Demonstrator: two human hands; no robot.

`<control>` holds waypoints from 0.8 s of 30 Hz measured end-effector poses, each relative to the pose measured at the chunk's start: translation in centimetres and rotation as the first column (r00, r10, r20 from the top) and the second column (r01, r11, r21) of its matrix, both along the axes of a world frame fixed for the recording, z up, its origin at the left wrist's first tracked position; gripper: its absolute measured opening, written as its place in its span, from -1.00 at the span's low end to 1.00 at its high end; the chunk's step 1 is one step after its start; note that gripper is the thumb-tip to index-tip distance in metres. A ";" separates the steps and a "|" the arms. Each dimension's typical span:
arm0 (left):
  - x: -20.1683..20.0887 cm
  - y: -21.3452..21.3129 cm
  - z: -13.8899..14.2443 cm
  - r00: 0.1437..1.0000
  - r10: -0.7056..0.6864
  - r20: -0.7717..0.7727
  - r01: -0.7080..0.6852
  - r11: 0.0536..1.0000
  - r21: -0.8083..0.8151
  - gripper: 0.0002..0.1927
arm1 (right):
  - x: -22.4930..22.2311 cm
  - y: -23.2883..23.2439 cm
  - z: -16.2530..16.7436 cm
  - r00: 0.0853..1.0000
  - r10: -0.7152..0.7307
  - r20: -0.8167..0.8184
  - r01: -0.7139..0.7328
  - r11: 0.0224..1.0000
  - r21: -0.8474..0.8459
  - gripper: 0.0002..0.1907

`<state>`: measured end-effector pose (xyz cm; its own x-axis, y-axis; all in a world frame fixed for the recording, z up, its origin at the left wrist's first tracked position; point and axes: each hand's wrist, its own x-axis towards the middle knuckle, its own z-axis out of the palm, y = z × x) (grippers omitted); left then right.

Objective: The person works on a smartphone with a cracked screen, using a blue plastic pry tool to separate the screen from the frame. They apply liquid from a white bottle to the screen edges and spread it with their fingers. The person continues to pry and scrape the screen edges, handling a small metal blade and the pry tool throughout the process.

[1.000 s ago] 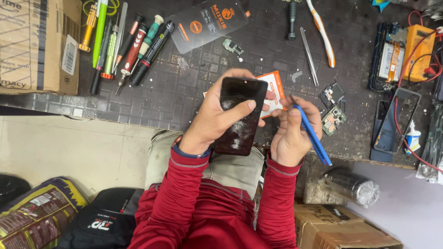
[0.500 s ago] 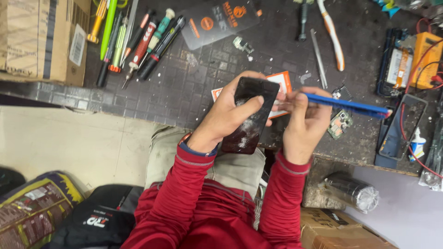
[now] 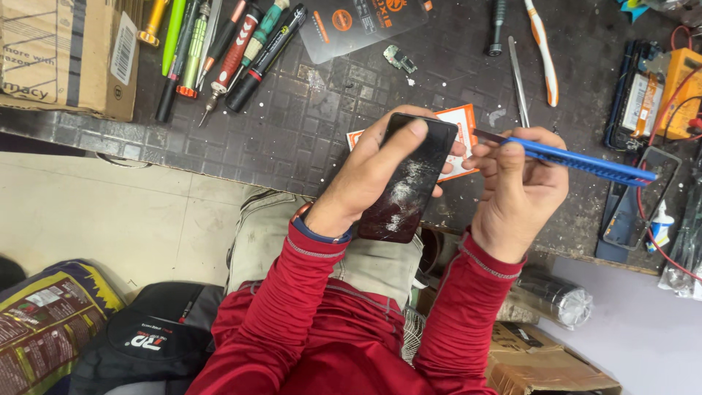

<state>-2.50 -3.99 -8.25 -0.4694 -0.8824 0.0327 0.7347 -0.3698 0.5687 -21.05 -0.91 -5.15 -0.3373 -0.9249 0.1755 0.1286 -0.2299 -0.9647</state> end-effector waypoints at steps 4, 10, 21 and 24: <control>0.1 -0.1 -0.6 0.998 -0.021 -0.053 0.023 0.999 0.038 -0.37 | 1.0 -0.6 -2.0 0.992 -0.014 0.126 0.026 0.995 -0.095 -0.78; -0.5 0.0 -1.5 0.992 -0.036 -0.120 0.043 0.998 0.053 -0.26 | 3.1 -0.7 -4.3 0.995 -0.097 -0.010 0.094 0.981 -0.172 -0.90; -1.2 0.1 -0.4 0.999 -0.026 -0.027 0.029 0.995 0.099 -0.31 | 3.2 0.0 -3.6 0.986 -0.168 -0.018 0.162 0.973 -0.166 -0.87; -1.4 0.2 -0.6 0.999 -0.028 -0.030 0.032 0.993 0.112 -0.30 | 2.8 0.2 -3.5 0.978 -0.190 -0.089 0.182 0.979 -0.087 -0.90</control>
<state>-3.95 -3.79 -8.82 -0.4960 -0.8667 -0.0527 0.7373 -0.4525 0.5016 -18.25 -0.73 -8.69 -0.4803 -0.8297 0.2846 -0.0158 -0.3162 -0.9486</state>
